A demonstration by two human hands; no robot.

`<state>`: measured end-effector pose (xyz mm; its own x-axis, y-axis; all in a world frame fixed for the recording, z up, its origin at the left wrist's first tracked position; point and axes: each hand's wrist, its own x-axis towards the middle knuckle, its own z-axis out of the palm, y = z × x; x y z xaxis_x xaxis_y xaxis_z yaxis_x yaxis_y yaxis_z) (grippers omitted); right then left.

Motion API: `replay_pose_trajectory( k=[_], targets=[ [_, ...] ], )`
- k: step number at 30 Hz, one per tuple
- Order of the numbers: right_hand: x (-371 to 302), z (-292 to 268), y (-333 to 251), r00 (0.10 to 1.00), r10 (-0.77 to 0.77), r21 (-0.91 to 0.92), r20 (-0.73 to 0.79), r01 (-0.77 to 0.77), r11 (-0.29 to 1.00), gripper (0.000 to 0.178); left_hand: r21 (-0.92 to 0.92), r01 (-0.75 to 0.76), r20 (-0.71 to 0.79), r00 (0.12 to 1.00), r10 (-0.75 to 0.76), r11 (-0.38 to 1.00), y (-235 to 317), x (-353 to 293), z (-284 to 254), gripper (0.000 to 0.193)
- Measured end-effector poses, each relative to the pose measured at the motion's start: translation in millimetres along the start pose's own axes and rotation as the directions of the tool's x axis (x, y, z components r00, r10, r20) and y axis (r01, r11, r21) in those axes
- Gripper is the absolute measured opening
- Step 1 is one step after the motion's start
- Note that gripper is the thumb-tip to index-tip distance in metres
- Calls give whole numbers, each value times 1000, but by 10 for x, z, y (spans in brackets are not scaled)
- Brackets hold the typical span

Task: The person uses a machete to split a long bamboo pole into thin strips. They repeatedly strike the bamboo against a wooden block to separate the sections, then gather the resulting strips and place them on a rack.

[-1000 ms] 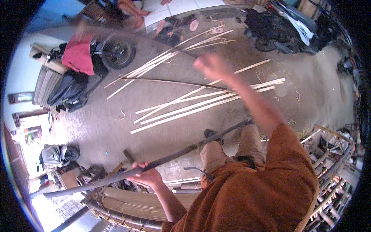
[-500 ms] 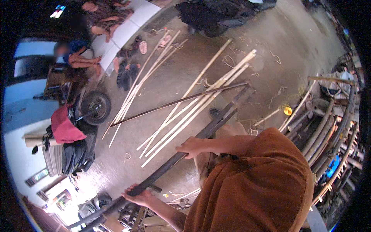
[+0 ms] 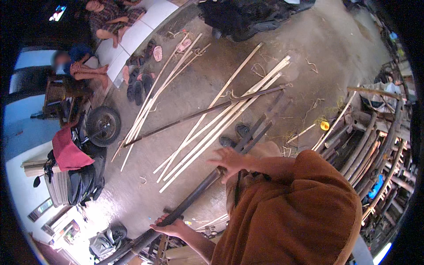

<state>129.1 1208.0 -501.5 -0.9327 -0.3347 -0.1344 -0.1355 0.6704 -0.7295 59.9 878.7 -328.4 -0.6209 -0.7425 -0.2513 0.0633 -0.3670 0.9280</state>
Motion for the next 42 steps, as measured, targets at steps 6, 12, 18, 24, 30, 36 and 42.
replay_pose_trajectory(
  k=[6, 12, 18, 24, 30, 36, 42],
  targets=[
    [-554, -34, 797, 191, 911, 626, -365, -674, 392, 85, 7, 45, 201, 979, -45, 999, 140, -350, 863, 40],
    [-660, 1088, 2029, -250, 932, 964, 263, 93, -248, 64, 32, 44, 412, 909, -53, 999, 344, -835, 1734, 45],
    [-212, 632, 2147, 267, 894, 534, 360, 726, -433, 49, 16, 0, 570, 821, -9, 1000, 409, -1116, 2138, 47],
    [-224, 50, 1969, 152, 917, 553, 369, 757, -348, 48, 112, -184, 482, 870, 108, 977, 295, -923, 2547, 49],
    [-233, -718, 1112, 148, 911, 462, 385, 824, -329, 37, 160, -163, 275, 955, 114, 974, 369, 86, 2740, 49],
    [-217, -1168, 126, 268, 939, 560, 214, 754, -343, 30, 139, -73, 247, 968, 36, 988, 1134, 1505, 2082, 47],
    [-252, -1673, 368, 169, 984, 639, -59, 763, -93, 35, 153, 134, 133, 979, -155, 979, 291, 1546, 1384, 52]
  ],
)
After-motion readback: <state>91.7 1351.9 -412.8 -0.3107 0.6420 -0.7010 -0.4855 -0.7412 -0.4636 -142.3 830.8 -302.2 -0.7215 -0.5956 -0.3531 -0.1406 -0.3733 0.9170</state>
